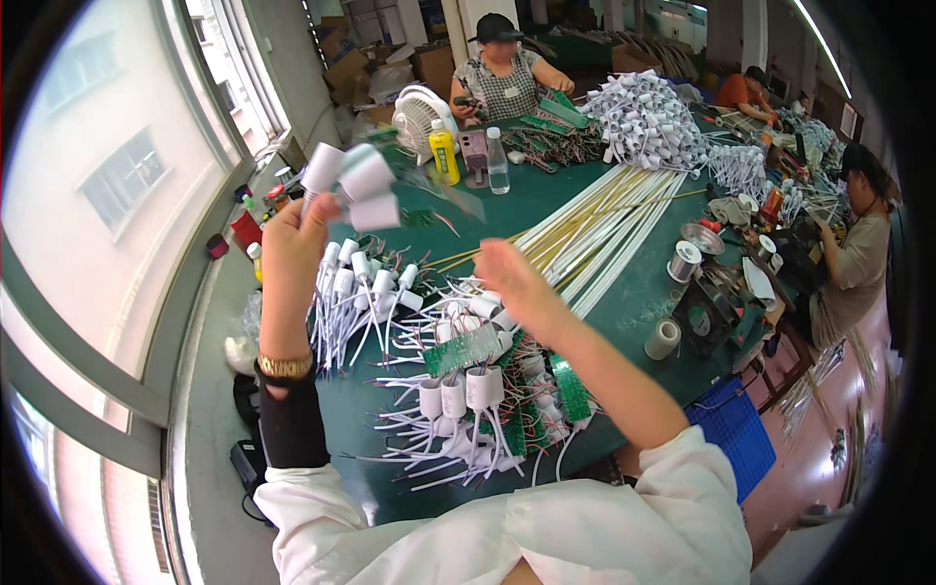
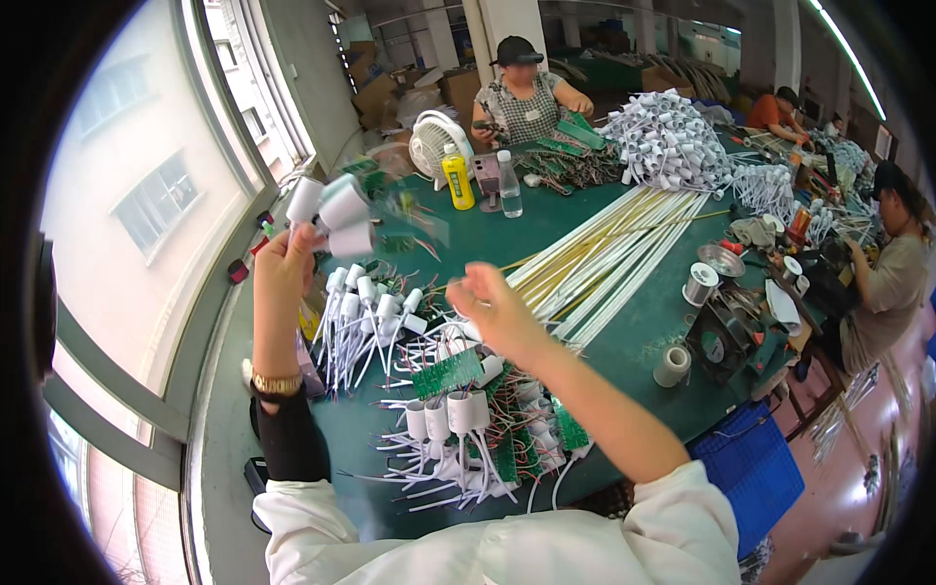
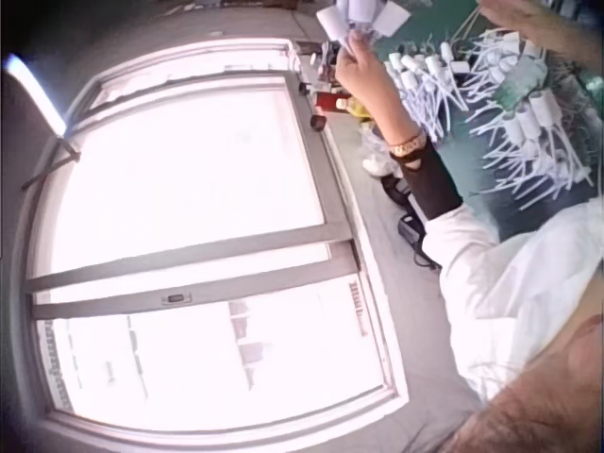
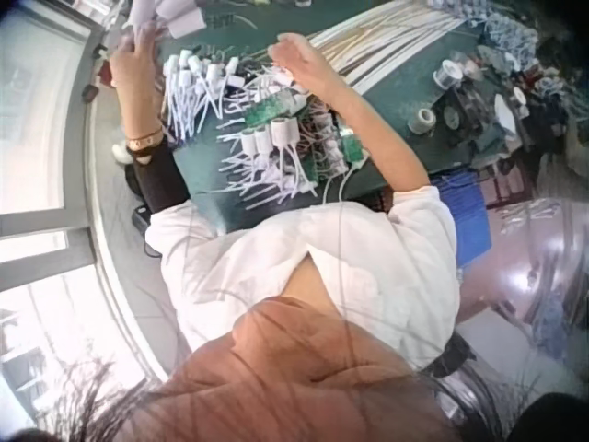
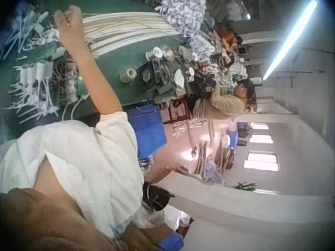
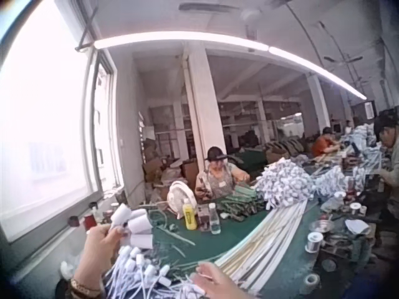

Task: The person assembles strings of electronic components by hand, joining circuit boards and plastic housings on a factory line.

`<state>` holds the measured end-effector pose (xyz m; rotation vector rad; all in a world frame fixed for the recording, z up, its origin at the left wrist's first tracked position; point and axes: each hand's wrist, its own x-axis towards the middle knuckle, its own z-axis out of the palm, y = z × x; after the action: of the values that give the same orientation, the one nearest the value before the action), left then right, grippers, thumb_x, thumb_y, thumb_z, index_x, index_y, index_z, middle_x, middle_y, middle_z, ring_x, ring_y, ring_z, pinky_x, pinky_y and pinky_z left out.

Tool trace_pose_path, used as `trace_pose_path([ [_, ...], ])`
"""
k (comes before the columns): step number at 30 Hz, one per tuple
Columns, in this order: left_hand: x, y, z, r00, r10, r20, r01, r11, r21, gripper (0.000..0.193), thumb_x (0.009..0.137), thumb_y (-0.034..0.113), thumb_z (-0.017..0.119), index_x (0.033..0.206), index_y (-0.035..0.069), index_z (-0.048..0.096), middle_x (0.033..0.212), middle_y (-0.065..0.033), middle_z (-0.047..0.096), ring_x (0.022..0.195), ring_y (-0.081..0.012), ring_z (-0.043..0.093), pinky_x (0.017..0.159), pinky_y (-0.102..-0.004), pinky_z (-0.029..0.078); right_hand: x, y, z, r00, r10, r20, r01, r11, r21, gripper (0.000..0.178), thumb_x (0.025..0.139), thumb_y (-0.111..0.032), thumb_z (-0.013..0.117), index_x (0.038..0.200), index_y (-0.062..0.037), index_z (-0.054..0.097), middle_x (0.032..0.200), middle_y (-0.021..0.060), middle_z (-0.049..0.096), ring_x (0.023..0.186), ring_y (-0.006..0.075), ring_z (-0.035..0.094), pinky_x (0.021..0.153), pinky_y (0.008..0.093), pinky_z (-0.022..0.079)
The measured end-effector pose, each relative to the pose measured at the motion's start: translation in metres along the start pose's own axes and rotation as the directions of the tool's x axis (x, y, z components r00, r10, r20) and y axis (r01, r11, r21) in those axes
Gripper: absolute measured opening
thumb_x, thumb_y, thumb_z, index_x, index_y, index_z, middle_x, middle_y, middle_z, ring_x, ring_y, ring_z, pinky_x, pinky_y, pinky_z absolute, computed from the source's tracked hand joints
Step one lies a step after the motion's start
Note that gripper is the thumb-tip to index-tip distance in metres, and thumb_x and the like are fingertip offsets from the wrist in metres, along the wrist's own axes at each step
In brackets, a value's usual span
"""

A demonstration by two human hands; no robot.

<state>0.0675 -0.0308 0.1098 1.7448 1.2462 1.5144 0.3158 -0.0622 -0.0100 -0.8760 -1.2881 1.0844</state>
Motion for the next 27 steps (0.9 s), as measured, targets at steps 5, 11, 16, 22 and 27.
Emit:
trace_pose_path([
  [5, 0.048, -0.091, -0.015, 0.894, 0.336, -0.296, -0.198, 0.889, 0.414, 0.039, 0.089, 0.034, 0.059, 0.076, -0.002, 0.060, 0.054, -0.0043, 0.051, 0.044, -0.0140, 0.044, 0.045, -0.0302, 0.035, -0.050, 0.002, 0.004, 0.931, -0.349, 0.109, 0.321, 0.639, -0.699, 0.049, 0.077, -0.036, 0.070, 0.107, 0.0002, 0.056, 0.107, 0.0146, 0.053, 0.090, 0.0268, 0.057, 0.076, 0.0349, 0.046],
  [11, 0.000, -0.231, -0.019, 0.995, 0.023, -0.100, 0.078, 0.468, 0.880, 0.060, 0.088, 0.047, 0.051, 0.104, -0.012, 0.046, 0.103, -0.0284, 0.049, 0.083, -0.0426, 0.058, 0.071, -0.0455, 0.050, -0.077, 0.005, -0.013, 0.998, 0.001, 0.063, 0.043, 0.730, -0.682, 0.040, 0.077, -0.036, 0.070, 0.099, -0.0035, 0.064, 0.072, 0.0091, 0.061, 0.064, 0.0239, 0.060, 0.058, 0.0352, 0.046],
  [16, 0.001, -0.221, -0.022, 0.990, 0.043, -0.134, 0.105, 0.409, 0.906, 0.069, 0.087, 0.051, 0.051, 0.110, -0.013, 0.043, 0.102, -0.0261, 0.048, 0.085, -0.0418, 0.058, 0.070, -0.0462, 0.050, -0.086, 0.010, -0.011, 1.000, 0.018, 0.026, -0.006, 0.911, -0.413, 0.030, 0.077, -0.024, 0.072, 0.096, -0.0020, 0.063, 0.067, 0.0098, 0.062, 0.059, 0.0170, 0.058, 0.057, 0.0290, 0.045],
  [22, -0.025, -0.171, -0.009, 0.925, 0.362, 0.113, -0.273, 0.430, 0.860, 0.057, 0.087, 0.044, 0.056, 0.116, -0.005, 0.052, 0.112, -0.0209, 0.051, 0.094, -0.0331, 0.058, 0.077, -0.0403, 0.048, -0.096, 0.031, -0.012, 0.988, 0.061, -0.143, -0.015, 0.954, 0.300, 0.036, 0.080, -0.015, 0.072, 0.108, -0.0025, 0.054, 0.089, 0.0055, 0.065, 0.070, 0.0095, 0.059, 0.061, 0.0222, 0.046],
  [27, -0.102, -0.055, 0.042, 0.692, -0.048, 0.720, 0.190, 0.975, -0.118, 0.048, 0.086, 0.031, 0.063, 0.118, -0.003, 0.053, 0.107, -0.0083, 0.053, 0.097, -0.0160, 0.050, 0.082, -0.0264, 0.041, -0.089, 0.030, -0.026, 0.921, 0.389, 0.006, -0.302, 0.705, 0.641, 0.026, 0.077, -0.011, 0.073, 0.097, -0.0017, 0.058, 0.085, 0.0044, 0.064, 0.075, 0.0111, 0.062, 0.063, 0.0227, 0.048],
])
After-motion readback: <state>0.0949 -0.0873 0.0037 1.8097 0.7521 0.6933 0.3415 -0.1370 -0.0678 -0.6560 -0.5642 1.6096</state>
